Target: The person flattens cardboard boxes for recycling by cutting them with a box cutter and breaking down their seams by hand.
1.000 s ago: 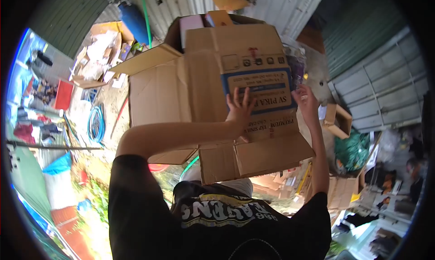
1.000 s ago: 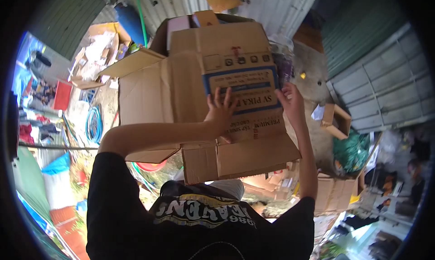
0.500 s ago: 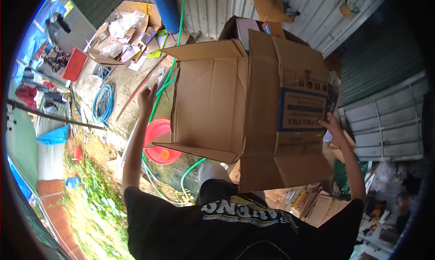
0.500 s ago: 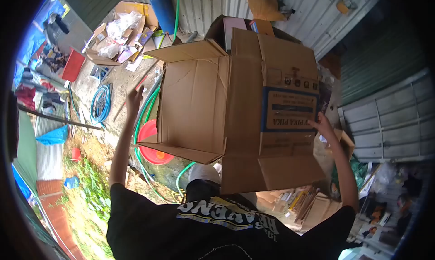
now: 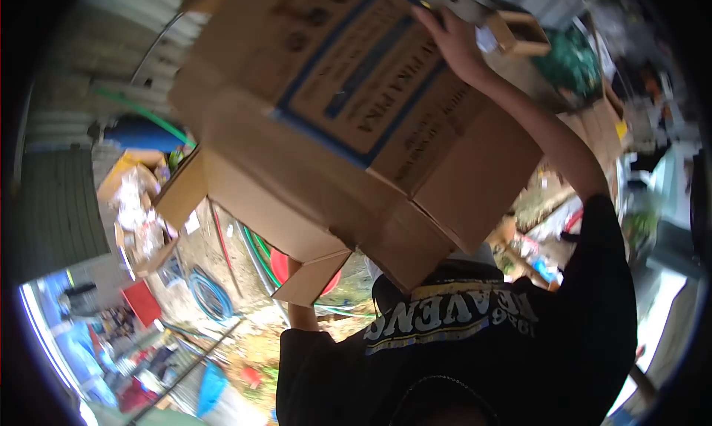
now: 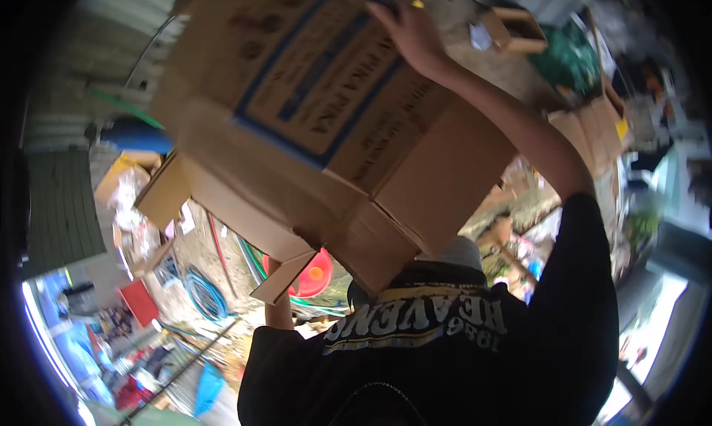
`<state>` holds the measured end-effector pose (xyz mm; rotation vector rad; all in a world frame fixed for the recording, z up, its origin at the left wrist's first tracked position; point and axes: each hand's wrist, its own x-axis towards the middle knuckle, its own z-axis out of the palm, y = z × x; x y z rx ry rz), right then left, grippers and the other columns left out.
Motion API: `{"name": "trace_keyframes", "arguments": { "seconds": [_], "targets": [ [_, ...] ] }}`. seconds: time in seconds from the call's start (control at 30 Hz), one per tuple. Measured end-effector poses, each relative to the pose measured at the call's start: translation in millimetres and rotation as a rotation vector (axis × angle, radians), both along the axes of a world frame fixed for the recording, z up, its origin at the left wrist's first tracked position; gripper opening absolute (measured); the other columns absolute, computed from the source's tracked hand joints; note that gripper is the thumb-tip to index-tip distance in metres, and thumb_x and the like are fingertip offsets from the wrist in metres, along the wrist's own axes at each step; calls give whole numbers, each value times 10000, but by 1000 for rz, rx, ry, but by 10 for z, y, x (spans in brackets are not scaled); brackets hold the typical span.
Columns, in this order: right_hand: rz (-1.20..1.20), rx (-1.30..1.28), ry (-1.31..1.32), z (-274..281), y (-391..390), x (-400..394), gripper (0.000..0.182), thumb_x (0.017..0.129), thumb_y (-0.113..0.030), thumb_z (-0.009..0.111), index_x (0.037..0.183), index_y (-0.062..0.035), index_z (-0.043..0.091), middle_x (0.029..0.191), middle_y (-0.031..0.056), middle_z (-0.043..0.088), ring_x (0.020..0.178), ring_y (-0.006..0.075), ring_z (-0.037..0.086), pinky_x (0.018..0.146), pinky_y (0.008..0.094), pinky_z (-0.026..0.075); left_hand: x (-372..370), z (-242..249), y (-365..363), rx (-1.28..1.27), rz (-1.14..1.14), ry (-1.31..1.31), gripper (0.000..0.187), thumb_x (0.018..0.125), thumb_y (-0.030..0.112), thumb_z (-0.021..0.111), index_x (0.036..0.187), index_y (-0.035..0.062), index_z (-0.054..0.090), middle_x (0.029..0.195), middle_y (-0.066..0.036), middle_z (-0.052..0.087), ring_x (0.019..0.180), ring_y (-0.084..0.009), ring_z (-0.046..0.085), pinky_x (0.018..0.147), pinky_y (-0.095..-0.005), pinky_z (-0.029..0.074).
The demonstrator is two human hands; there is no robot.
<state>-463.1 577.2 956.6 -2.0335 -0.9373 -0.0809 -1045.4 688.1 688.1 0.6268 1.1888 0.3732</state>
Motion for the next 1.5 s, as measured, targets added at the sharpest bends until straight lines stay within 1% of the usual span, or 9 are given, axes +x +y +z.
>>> {"name": "trace_keyframes", "arguments": {
  "seconds": [0.33, 0.4, 0.57, 0.77, 0.87, 0.97, 1.1, 1.33, 1.5],
  "targets": [
    [9, 174, 7, 866, -1432, -161, 624, 838, -571, 412, 837, 26, 595, 689, 219, 579, 717, 378, 579, 647, 409, 454, 712, -397, -644, -225, 66, -36, 267, 886, 271, 486, 1041, 62, 549, 905, -64, 616, 663, -100, 569, 566, -246, 449],
    [-65, 94, -86, 977, -1813, -151, 456, 856, -455, 499, 781, -9, 556, 647, 154, 566, 586, 225, 575, 541, 340, 453, 854, -541, -717, -241, 82, -63, 272, 891, 263, 480, 1068, 65, 544, 928, -63, 616, 680, -102, 577, 577, -245, 456],
    [-270, 257, -294, 781, -2755, 212, 441, 885, -416, 473, 749, 0, 527, 548, 86, 522, 486, 200, 511, 486, 296, 405, 515, -619, -1169, -272, -175, -349, 243, 883, 172, 476, 1083, 52, 543, 988, -38, 610, 877, -130, 573, 737, -316, 479],
    [-616, 456, -109, -52, -3922, 454, 352, 891, -341, 489, 884, 11, 485, 681, 147, 511, 638, 230, 536, 614, 306, 434, -444, -266, -2138, 183, -479, 169, 369, 777, 258, 577, 1075, 44, 538, 963, -90, 582, 845, -200, 573, 755, -313, 470],
    [-808, -80, -119, -775, -4778, 524, 458, 874, -468, 427, 919, -32, 560, 773, 188, 586, 762, 374, 564, 641, 404, 431, -155, 137, -2304, 849, -658, 186, 386, 849, 324, 495, 1058, 3, 531, 978, -186, 590, 891, -247, 594, 774, -343, 490],
    [-938, -303, 114, -1099, -5280, 208, 409, 894, -433, 400, 919, -62, 569, 842, 194, 597, 793, 386, 562, 650, 430, 444, -100, 239, -2162, -312, -145, 13, 288, 730, 73, 567, 1003, -13, 533, 932, -112, 584, 871, -234, 575, 780, -346, 482],
    [-829, -562, -161, -1577, -6034, -344, 372, 936, -307, 349, 1093, -23, 533, 1050, 212, 560, 890, 357, 573, 733, 410, 461, -254, 171, -1996, -309, -160, -91, 334, 689, 14, 543, 1021, -13, 520, 996, -111, 574, 962, -258, 552, 828, -373, 474],
    [-999, -332, 218, -1419, -6353, -809, 431, 943, -334, 354, 1147, 6, 523, 1076, 141, 589, 973, 206, 558, 817, 307, 427, -85, 497, -2001, -356, -290, -103, 372, 712, -22, 550, 1081, 17, 513, 1074, -100, 555, 1018, -236, 532, 899, -370, 434],
    [-946, -496, 197, -1524, -6420, -710, 406, 944, -317, 341, 1128, -12, 536, 1015, 169, 608, 911, 277, 595, 757, 351, 458, 135, 465, -1914, -399, -241, -133, 352, 875, 312, 509, 1126, 66, 503, 984, -28, 565, 876, -145, 534, 743, -301, 430]
  ]
}}
